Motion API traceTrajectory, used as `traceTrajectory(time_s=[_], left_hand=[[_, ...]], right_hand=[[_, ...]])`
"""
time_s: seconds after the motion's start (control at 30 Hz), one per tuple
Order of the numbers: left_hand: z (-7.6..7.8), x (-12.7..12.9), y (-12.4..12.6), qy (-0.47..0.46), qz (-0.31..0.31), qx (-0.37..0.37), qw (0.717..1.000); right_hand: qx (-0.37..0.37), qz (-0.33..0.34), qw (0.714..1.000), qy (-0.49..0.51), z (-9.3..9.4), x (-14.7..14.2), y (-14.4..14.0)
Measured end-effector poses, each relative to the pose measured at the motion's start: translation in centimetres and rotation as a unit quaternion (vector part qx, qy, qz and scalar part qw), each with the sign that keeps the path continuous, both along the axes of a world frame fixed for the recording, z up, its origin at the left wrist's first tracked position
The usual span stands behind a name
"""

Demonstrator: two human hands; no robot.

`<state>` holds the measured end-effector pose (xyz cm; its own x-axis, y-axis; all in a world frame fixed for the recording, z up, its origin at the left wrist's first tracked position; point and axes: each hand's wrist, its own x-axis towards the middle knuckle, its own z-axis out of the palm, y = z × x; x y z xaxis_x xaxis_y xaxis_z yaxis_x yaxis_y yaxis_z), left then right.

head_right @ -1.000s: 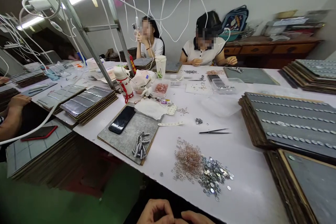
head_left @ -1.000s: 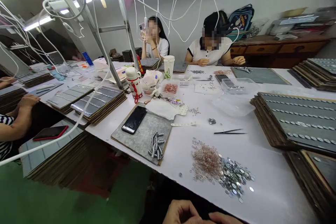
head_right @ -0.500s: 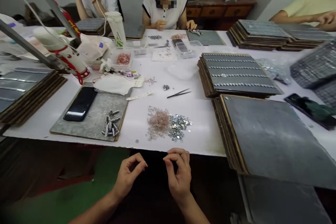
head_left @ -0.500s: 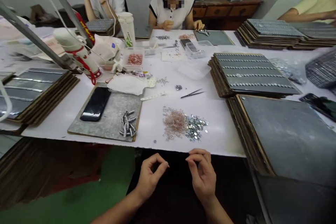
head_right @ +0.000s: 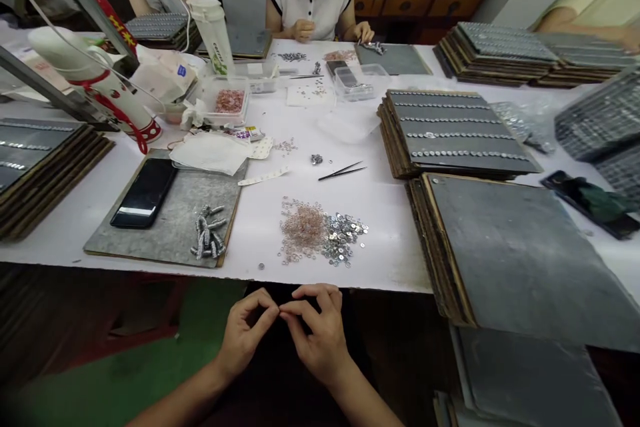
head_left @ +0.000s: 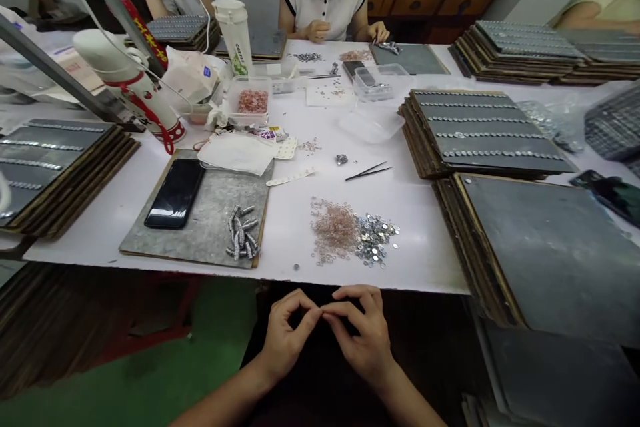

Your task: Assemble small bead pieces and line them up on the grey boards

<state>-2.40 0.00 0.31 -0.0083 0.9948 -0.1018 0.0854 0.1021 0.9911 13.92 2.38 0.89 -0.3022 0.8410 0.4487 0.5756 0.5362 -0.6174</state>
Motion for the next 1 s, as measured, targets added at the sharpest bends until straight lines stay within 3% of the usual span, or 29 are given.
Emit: traceTrajectory(time_s=[0.27,0.33,0.4,0.47,0.53,0.6,0.7,0.83,1.0], left_hand=[[0.5,-0.1,0.4,-0.014,-0.009,-0.017,1.0],[0.9,-0.5,0.5,0.007,0.007,0.02,1.0],[1.2,-1.4,0.7,0.064,0.042,0.101,0.992],[1.4,-3.1,1.1,0.149,0.103,0.198,0.963],[1.4,-5.2,1.7,0.246,0.182,0.269,0.913],[1.2,-7.2,2.3,0.334,0.255,0.3,0.857],[0.7,-9.3,3.1,0.419,0.289,0.311,0.803],[0.1,-9.9,3.3,0.455,0.283,0.308,0.786],[0.1,-9.7,3.3,0.446,0.284,0.314,0.788]], right_hand=[[0.026,0.025,0.999,-0.005,-0.2,0.7,0.7],[0.029,0.035,0.999,-0.003,-0.4,0.8,0.9],[0.03,0.039,0.999,0.001,-0.5,0.9,1.0],[0.03,0.037,0.999,0.005,-0.6,0.9,1.1],[0.029,0.03,0.999,0.006,-0.7,0.8,1.2],[0.029,0.025,0.999,0.007,-0.8,0.8,1.2],[0.033,0.023,0.999,0.005,-1.0,0.7,1.3],[0.035,0.024,0.999,-0.001,-1.2,0.7,1.4],[0.032,0.015,0.999,-0.015,-1.2,0.8,1.2]])
